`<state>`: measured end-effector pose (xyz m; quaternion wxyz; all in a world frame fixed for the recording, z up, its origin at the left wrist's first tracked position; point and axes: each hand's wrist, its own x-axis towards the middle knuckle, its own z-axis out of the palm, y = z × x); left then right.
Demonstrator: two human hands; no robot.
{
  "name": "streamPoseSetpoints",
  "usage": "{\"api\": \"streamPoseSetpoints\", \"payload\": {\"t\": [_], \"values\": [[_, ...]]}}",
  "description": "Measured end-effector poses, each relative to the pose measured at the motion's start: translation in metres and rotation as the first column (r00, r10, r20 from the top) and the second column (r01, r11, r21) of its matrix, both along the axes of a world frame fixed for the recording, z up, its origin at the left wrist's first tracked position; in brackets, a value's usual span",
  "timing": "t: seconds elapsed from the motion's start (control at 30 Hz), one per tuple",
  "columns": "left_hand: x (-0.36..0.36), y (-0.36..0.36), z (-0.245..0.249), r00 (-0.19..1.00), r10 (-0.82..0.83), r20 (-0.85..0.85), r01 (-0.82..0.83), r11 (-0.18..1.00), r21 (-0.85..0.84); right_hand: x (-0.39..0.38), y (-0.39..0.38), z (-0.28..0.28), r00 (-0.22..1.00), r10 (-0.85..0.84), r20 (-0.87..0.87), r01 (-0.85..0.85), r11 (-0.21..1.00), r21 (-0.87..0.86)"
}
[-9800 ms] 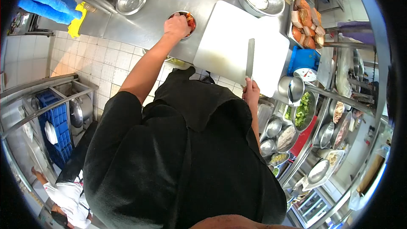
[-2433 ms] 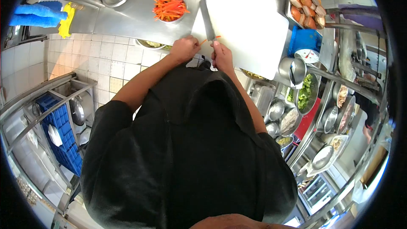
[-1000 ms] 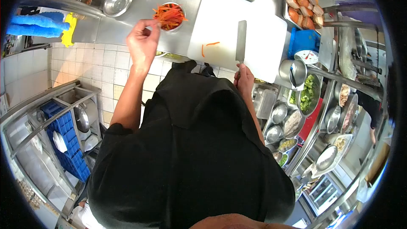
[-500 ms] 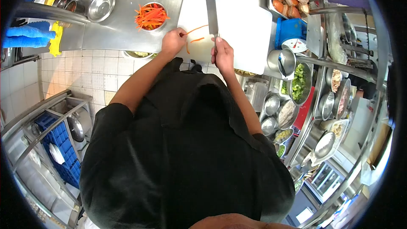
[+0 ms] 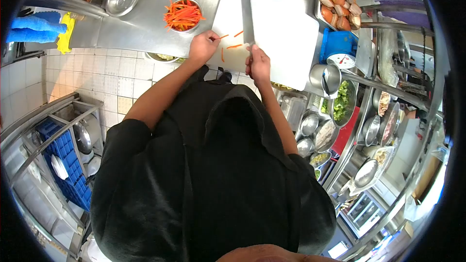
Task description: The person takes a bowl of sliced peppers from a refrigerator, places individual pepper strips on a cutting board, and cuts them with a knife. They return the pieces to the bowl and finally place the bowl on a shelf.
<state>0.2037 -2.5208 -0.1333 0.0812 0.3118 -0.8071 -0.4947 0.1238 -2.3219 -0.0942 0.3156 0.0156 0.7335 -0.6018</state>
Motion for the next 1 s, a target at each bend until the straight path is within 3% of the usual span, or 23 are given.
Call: {"api": "streamPoseSetpoints", "payload": {"t": [0.07, 0.17, 0.27, 0.47, 0.77, 0.87, 1.0], "values": [[0.009, 0.006, 0.006, 1.000, -0.024, 0.003, 0.024, 1.000, 0.006, 0.003, 0.024, 0.004, 0.999, -0.044, 0.007, 0.044, 0.999, -0.019], [0.017, 0.015, 0.021, 0.942, -0.246, 0.229, 0.291, 0.938, -0.190, 0.012, 0.060, 0.012, 0.994, -0.083, 0.065, 0.084, 0.996, -0.026], [0.009, 0.017, 0.025, 0.890, -0.328, 0.318, 0.427, 0.843, -0.327, 0.025, 0.093, 0.012, 0.978, -0.108, 0.178, 0.116, 0.993, -0.034], [-0.012, 0.015, 0.024, 0.793, -0.322, 0.517, 0.532, 0.780, -0.330, 0.055, 0.145, 0.008, 0.908, -0.104, 0.405, 0.154, 0.984, -0.093], [-0.060, -0.009, 0.013, 0.852, -0.330, 0.406, 0.500, 0.741, -0.448, 0.059, 0.181, -0.012, 0.761, 0.119, 0.638, 0.004, 0.982, -0.188], [-0.077, -0.006, 0.005, 0.862, -0.363, 0.353, 0.492, 0.766, -0.415, 0.060, 0.171, -0.028, 0.749, 0.083, 0.657, 0.025, 0.988, -0.154], [-0.084, -0.003, 0.020, 0.818, -0.426, 0.386, 0.544, 0.791, -0.280, 0.054, 0.145, -0.045, 0.746, 0.127, 0.653, 0.049, 0.969, -0.243]]}}
